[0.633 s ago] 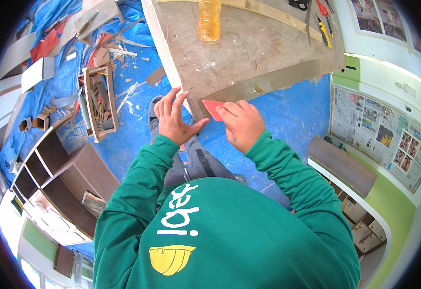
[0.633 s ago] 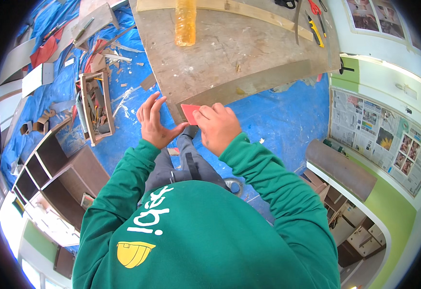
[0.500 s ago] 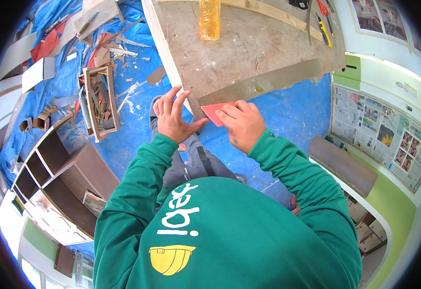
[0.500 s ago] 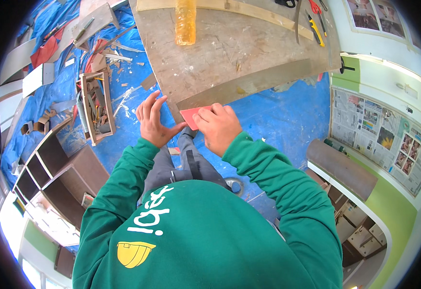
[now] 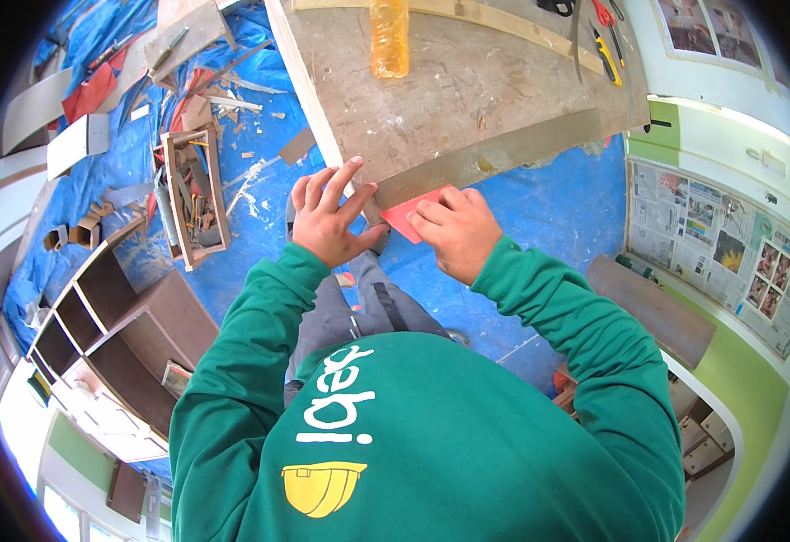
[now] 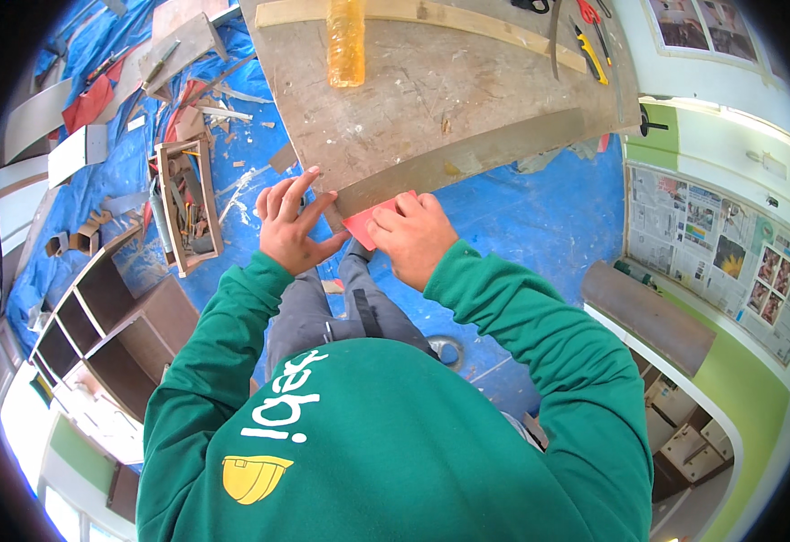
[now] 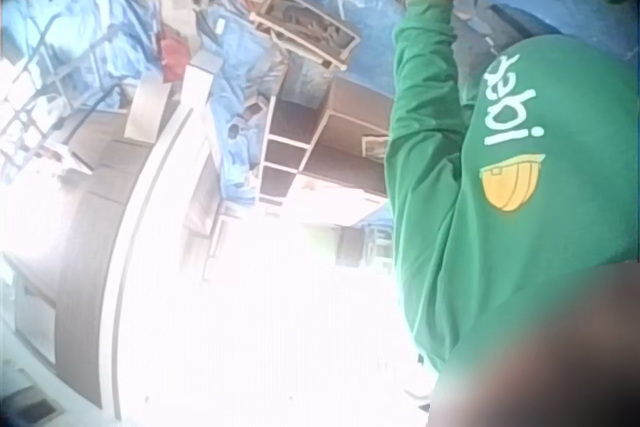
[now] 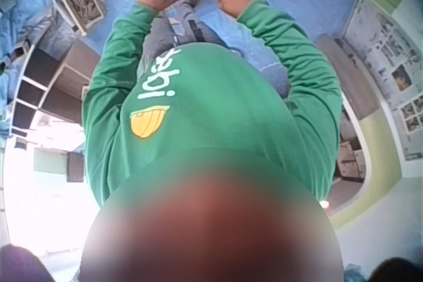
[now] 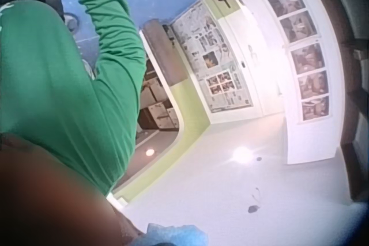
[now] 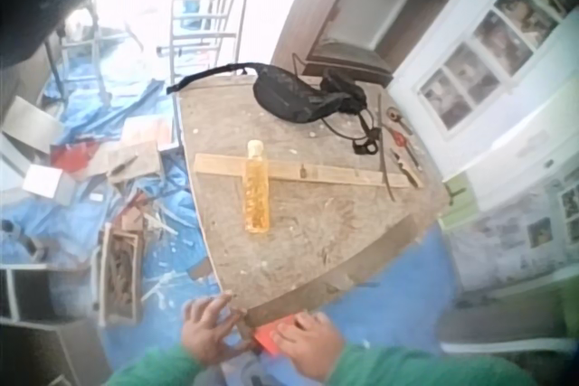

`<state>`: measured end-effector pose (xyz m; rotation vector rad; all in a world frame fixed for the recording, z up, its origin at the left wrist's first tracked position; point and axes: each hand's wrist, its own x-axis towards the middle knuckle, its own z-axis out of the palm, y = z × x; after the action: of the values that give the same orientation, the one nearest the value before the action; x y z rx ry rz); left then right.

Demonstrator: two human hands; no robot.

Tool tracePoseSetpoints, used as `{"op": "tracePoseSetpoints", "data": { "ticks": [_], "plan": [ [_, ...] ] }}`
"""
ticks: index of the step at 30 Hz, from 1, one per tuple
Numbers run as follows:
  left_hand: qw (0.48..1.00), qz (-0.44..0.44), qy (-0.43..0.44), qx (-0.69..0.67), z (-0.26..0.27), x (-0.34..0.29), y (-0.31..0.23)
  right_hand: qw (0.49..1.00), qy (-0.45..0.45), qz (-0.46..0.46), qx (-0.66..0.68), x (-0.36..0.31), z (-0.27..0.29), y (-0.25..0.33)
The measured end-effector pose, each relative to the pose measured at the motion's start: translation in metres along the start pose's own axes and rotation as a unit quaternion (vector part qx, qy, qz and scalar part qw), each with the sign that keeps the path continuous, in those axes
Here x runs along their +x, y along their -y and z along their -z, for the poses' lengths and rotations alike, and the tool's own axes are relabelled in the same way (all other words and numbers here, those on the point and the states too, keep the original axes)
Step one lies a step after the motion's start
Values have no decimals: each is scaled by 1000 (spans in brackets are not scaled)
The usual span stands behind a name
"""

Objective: The person pours a yellow liquid from a plastic bottle onto a wooden plank and then uses a red sanding block to rub the liquid into the wood surface. The person repeatedly applies the liquid and sands the plank in a construction setting.

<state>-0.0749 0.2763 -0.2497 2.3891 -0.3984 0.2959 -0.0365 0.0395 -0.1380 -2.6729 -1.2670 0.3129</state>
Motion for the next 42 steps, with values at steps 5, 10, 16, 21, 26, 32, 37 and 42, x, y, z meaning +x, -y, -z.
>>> {"op": "tracePoseSetpoints", "data": {
  "ticks": [5,10,16,21,26,32,37,42],
  "plan": [
    [998,-40,13,38,10,5,2,1000,4,17,-4,-2,-1,-3],
    [994,-73,54,65,21,8,6,999,19,37,-21,-4,-1,-6],
    [983,-109,100,112,27,9,9,996,48,61,-46,-5,5,-8],
    [979,-113,124,119,34,14,6,996,45,60,-48,-20,23,1],
    [986,-72,118,89,34,18,-5,995,83,-38,43,-59,40,-14],
    [995,-4,93,36,21,20,-20,965,-45,-193,174,-92,49,-72],
    [996,31,71,35,12,14,-29,965,-91,-201,142,-77,43,-106],
    [996,33,53,57,3,7,-30,981,-53,-178,61,-58,38,-112]
  ]
}}
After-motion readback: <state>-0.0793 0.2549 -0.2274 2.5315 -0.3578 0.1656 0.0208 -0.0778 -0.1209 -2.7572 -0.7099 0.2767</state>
